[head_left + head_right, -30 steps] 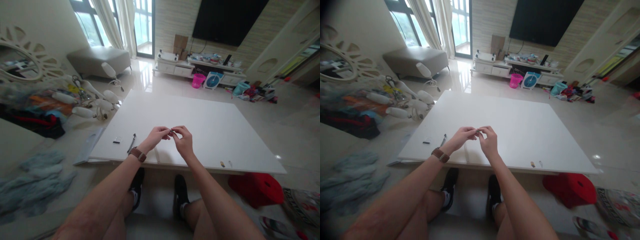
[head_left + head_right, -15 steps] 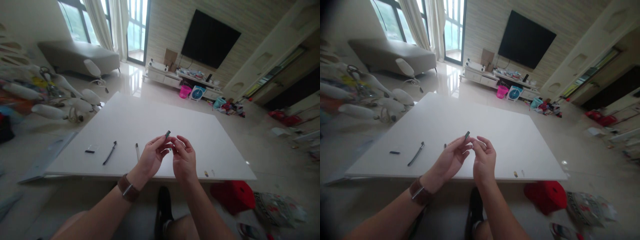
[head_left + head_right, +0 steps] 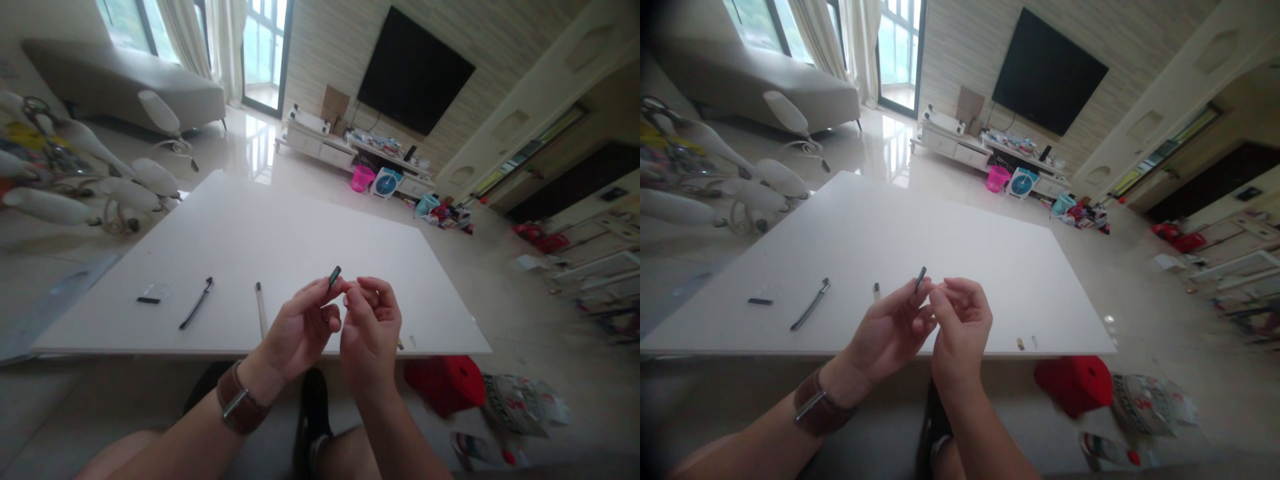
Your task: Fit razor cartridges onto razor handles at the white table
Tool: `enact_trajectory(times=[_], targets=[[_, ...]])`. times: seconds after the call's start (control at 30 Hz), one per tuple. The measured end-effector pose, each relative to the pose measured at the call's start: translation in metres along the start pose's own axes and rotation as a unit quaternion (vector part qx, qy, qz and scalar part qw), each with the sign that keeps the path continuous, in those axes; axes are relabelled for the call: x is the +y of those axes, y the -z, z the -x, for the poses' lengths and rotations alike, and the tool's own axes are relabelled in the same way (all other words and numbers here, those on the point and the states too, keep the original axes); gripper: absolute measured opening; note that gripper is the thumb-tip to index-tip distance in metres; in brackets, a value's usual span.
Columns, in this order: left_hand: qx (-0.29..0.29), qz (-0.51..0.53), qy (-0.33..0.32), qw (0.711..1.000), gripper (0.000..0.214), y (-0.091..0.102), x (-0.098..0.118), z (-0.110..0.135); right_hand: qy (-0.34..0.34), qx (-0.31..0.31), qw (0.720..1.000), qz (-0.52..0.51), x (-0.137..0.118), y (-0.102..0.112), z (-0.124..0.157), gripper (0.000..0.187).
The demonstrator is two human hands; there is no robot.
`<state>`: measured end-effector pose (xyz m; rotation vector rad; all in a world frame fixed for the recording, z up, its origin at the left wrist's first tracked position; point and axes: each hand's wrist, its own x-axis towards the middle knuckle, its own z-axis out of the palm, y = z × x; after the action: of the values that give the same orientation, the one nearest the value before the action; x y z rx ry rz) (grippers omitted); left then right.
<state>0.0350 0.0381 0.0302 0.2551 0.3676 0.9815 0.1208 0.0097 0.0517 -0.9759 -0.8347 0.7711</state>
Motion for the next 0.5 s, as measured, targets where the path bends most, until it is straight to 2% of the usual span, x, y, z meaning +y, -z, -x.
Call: enact_trajectory(times=[0.17, 0.5], targets=[[-0.022, -0.002, -0.002, 1.000, 0.009, -0.001, 0.002, 0.002, -0.007, 0.021, 1.000, 0.002, -0.006, -0.003, 0.003, 0.019], [-0.086, 0.059, 0.009, 0.995, 0.011, 0.000, 0.001, 0.004, -0.010, -0.010, 0.998, -0.058, -0.014, -0.006, 0.007, 0.010]])
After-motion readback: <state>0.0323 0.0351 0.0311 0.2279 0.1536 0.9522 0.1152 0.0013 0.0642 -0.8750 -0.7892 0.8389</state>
